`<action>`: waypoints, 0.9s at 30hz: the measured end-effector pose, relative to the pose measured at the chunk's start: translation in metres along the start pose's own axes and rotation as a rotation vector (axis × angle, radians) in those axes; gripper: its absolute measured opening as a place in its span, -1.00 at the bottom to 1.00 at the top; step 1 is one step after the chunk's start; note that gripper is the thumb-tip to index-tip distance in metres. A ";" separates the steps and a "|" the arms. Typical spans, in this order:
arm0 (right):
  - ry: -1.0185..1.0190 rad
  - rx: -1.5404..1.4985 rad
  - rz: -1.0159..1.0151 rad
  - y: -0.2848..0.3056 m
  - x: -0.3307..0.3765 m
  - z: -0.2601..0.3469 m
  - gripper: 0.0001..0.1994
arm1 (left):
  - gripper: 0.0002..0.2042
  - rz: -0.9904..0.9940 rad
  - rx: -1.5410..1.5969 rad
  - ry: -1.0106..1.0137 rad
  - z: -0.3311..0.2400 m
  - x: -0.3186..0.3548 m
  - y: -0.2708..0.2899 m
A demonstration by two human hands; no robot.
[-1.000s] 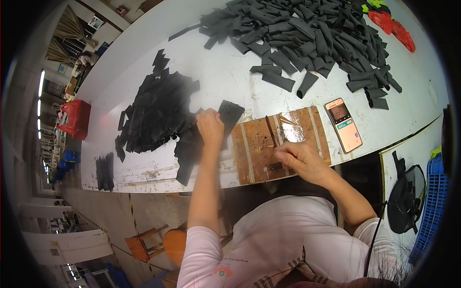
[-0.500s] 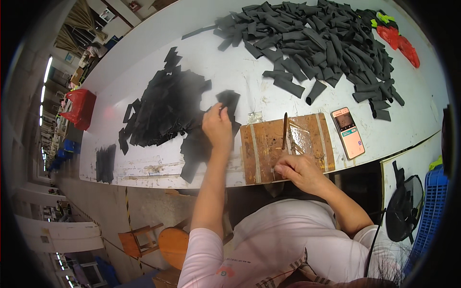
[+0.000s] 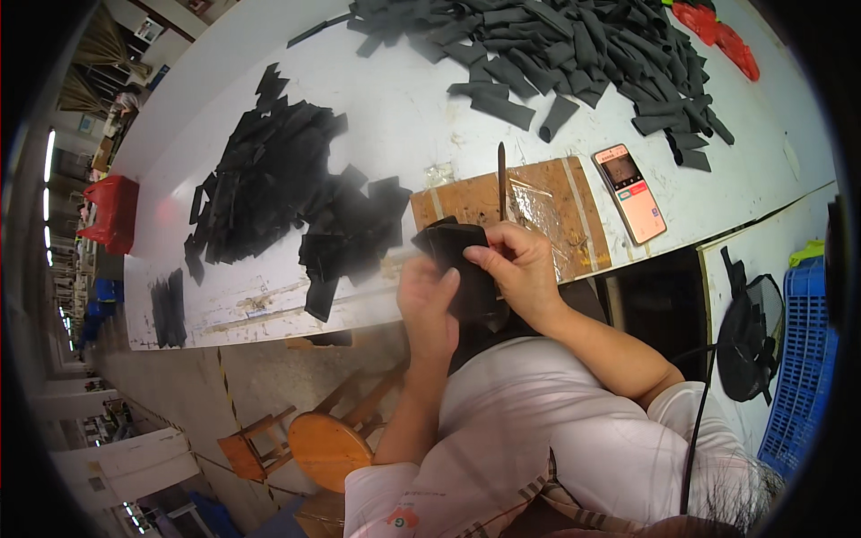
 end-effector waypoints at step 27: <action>0.644 0.739 0.462 0.008 -0.021 0.050 -0.82 | -0.94 0.311 -1.084 -0.299 -0.062 -0.009 -0.037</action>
Point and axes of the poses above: each hand's wrist, its own x-axis away from the middle knuckle, its own y-axis out of the back of the hand, z = x × y, the point moved 4 cm from there along -x, towards the middle knuckle, and after that the axes turned 2 degrees about y, right-handed, at the moved point
